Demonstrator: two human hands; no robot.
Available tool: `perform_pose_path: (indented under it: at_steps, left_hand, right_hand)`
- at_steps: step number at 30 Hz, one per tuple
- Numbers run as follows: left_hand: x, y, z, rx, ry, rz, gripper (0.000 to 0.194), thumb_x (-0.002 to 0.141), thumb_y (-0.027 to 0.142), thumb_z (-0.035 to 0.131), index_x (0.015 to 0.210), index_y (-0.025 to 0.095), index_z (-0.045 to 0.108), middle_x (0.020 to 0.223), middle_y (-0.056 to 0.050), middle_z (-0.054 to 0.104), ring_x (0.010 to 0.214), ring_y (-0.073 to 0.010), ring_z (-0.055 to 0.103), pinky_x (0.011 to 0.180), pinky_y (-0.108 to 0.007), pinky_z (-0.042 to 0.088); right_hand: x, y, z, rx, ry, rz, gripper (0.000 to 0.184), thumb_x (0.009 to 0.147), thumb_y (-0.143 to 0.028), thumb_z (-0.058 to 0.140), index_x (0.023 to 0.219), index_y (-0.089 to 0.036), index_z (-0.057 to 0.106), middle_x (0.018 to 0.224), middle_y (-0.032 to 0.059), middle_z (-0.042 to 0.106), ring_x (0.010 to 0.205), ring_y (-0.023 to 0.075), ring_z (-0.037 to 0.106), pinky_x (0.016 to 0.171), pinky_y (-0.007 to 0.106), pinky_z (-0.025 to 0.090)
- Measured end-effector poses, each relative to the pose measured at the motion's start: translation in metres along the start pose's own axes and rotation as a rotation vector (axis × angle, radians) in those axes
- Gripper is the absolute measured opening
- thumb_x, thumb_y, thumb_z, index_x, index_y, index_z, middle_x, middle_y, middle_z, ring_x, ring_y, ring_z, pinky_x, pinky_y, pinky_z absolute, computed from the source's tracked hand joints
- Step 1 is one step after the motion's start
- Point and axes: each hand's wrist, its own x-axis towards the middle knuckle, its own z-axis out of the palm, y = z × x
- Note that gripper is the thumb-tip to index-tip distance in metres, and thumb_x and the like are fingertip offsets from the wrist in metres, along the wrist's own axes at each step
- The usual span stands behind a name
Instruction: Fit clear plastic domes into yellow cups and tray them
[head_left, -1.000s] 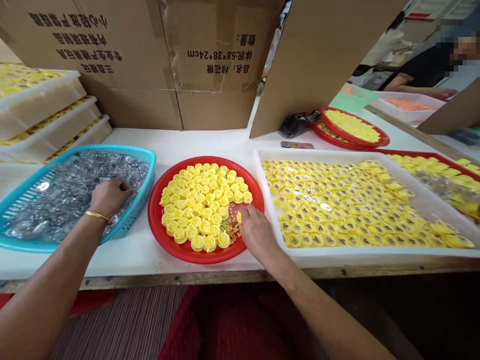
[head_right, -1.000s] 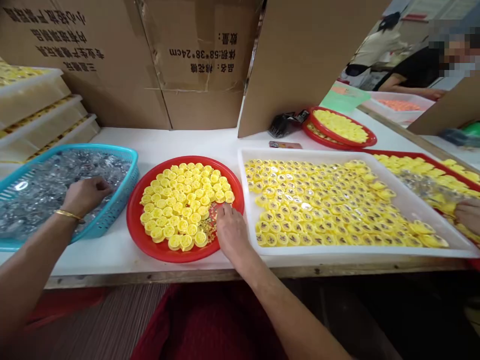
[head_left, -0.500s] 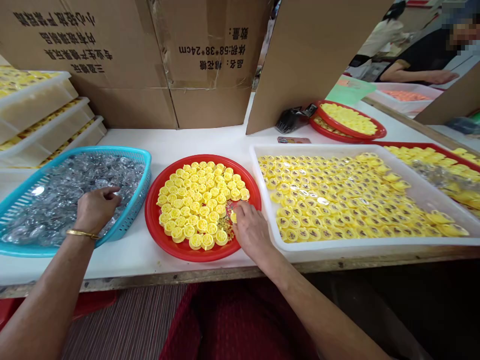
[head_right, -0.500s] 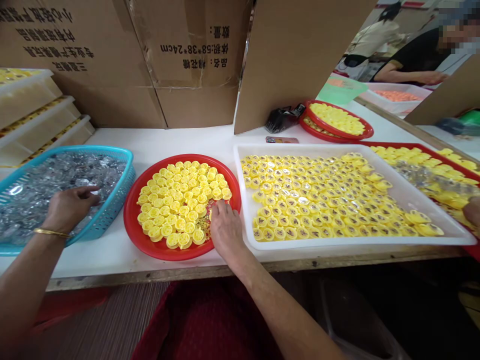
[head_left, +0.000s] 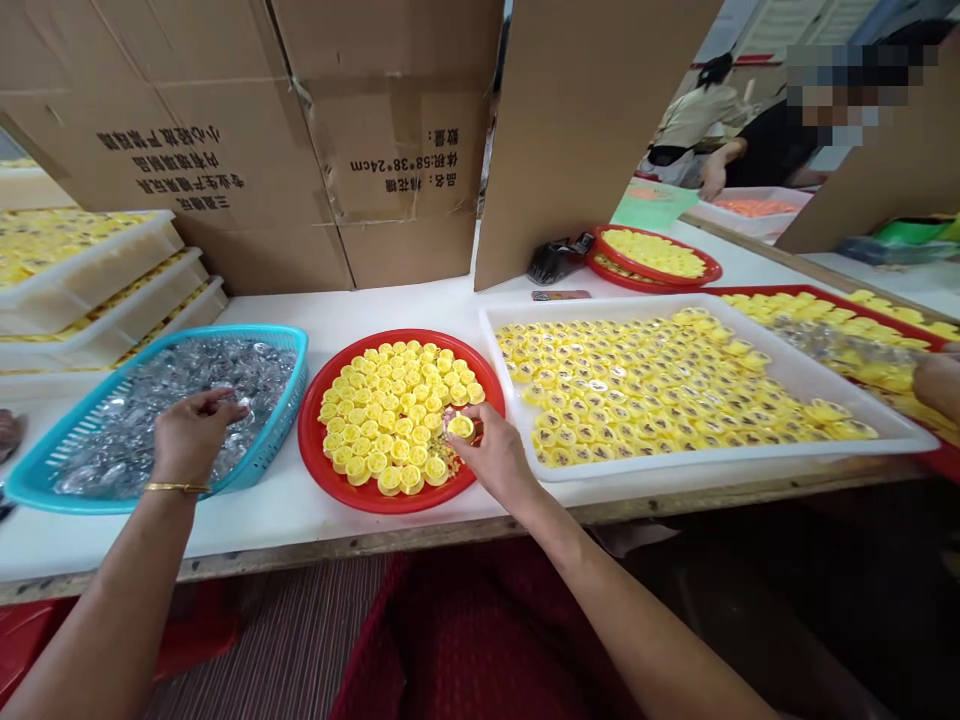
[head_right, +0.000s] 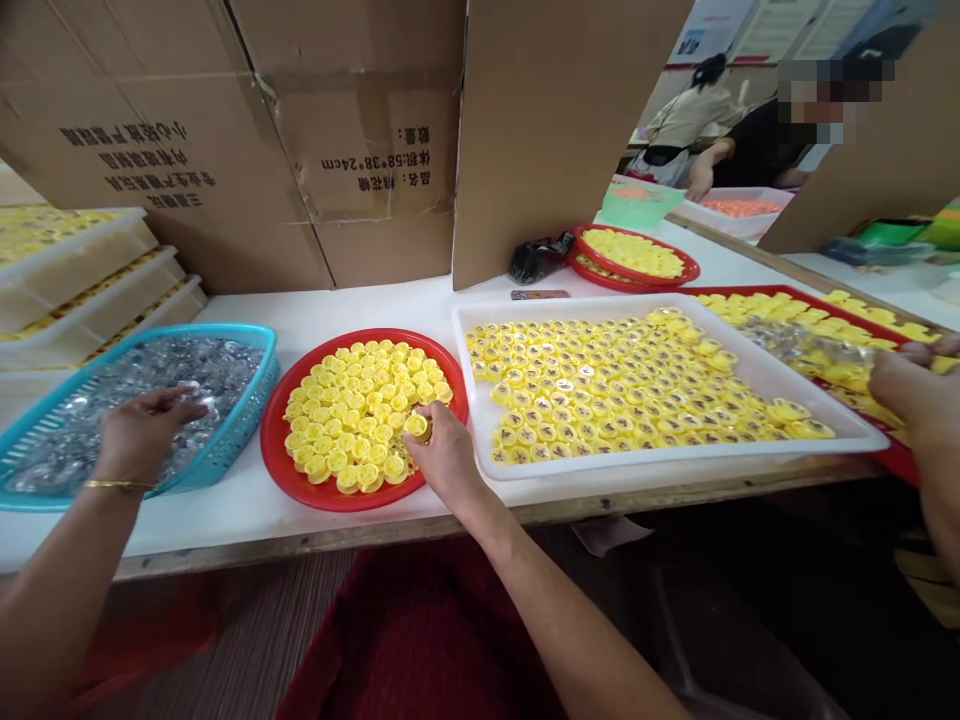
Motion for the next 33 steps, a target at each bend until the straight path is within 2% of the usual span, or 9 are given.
perform_pose_path:
  at_steps: [3,7,11,13,16,19,22,27,33]
  left_hand:
    - [-0.012,0.005,-0.008,-0.226,-0.042,-0.095,0.019,0.074,0.003,0.060,0.090,0.010,0.066,0.056,0.007,0.062,0.056,-0.0093,0.063,0.062,-0.020,0.049]
    - [-0.039,0.016,-0.019,-0.390,-0.157,-0.143,0.015,0.076,0.007,0.058,0.090,0.009,0.064,0.057,0.003,0.064,0.048,-0.0105,0.061,0.051,-0.021,0.049]
    - [-0.101,0.039,-0.015,-0.508,-0.393,-0.122,0.020,0.072,0.010,0.064,0.092,0.008,0.067,0.067,-0.005,0.069,0.052,-0.0106,0.062,0.050,-0.020,0.051]
    - [-0.140,0.052,-0.007,-0.702,-0.604,-0.149,0.031,0.067,0.011,0.071,0.097,0.008,0.065,0.075,-0.007,0.071,0.057,-0.0105,0.065,0.053,-0.018,0.052]
    - [-0.191,0.069,0.004,-0.810,-0.726,-0.139,0.031,0.064,0.018,0.078,0.090,0.010,0.064,0.079,-0.008,0.071,0.060,-0.0130,0.067,0.053,-0.019,0.054]
    - [-0.220,0.081,0.008,-0.803,-0.767,-0.068,0.029,0.064,0.024,0.079,0.084,0.012,0.063,0.083,-0.008,0.071,0.066,-0.0163,0.069,0.055,-0.022,0.055]
    - [-0.228,0.087,0.012,-0.799,-0.770,-0.057,0.028,0.067,0.027,0.078,0.086,0.012,0.064,0.084,-0.006,0.071,0.066,-0.0159,0.069,0.055,-0.022,0.054]
    - [-0.212,0.092,0.034,-0.937,-0.817,-0.241,0.023,0.067,0.022,0.079,0.085,0.012,0.068,0.080,-0.004,0.071,0.071,-0.0132,0.068,0.058,-0.018,0.053]
    - [-0.187,0.096,0.067,-1.045,-0.851,-0.438,0.025,0.066,0.016,0.079,0.089,0.012,0.071,0.078,-0.004,0.070,0.069,-0.0092,0.066,0.062,-0.015,0.053]
  right_hand:
    - [-0.007,-0.004,-0.005,0.141,0.016,0.046,0.024,0.070,-0.030,0.066,0.089,-0.019,0.057,0.090,0.0049,0.068,0.067,0.0162,0.062,0.066,0.033,0.053]
    - [-0.020,-0.010,-0.008,0.562,-0.072,0.207,0.035,0.070,-0.033,0.067,0.099,-0.018,0.054,0.087,0.0009,0.064,0.056,0.0125,0.062,0.055,0.031,0.056]
    - [-0.037,-0.021,-0.011,0.829,-0.138,0.318,0.041,0.067,-0.027,0.072,0.103,-0.017,0.057,0.093,0.0016,0.064,0.058,0.0101,0.064,0.063,0.030,0.058]
    - [-0.045,-0.025,-0.014,0.880,-0.169,0.353,0.042,0.065,-0.024,0.074,0.104,-0.015,0.059,0.094,0.0027,0.065,0.060,0.0104,0.065,0.068,0.030,0.058]
    - [-0.056,-0.028,-0.019,0.933,-0.204,0.358,0.045,0.065,-0.024,0.077,0.105,-0.013,0.060,0.090,0.0036,0.067,0.067,0.0131,0.067,0.077,0.033,0.058]
    - [-0.060,-0.028,-0.024,0.989,-0.195,0.347,0.039,0.069,-0.030,0.075,0.102,-0.014,0.062,0.090,0.0037,0.066,0.071,0.0150,0.068,0.082,0.036,0.057]
    - [-0.057,-0.028,-0.026,0.993,-0.162,0.358,0.034,0.073,-0.035,0.072,0.099,-0.016,0.062,0.089,0.0029,0.064,0.070,0.0164,0.069,0.082,0.038,0.057]
    - [-0.039,-0.028,-0.019,0.943,-0.171,0.404,0.036,0.074,-0.035,0.071,0.102,-0.016,0.060,0.093,0.0040,0.064,0.068,0.0168,0.069,0.081,0.040,0.058]
    - [-0.014,-0.028,-0.010,0.959,-0.223,0.398,0.046,0.073,-0.046,0.070,0.107,-0.016,0.062,0.104,0.0059,0.064,0.082,0.0172,0.068,0.087,0.038,0.056]
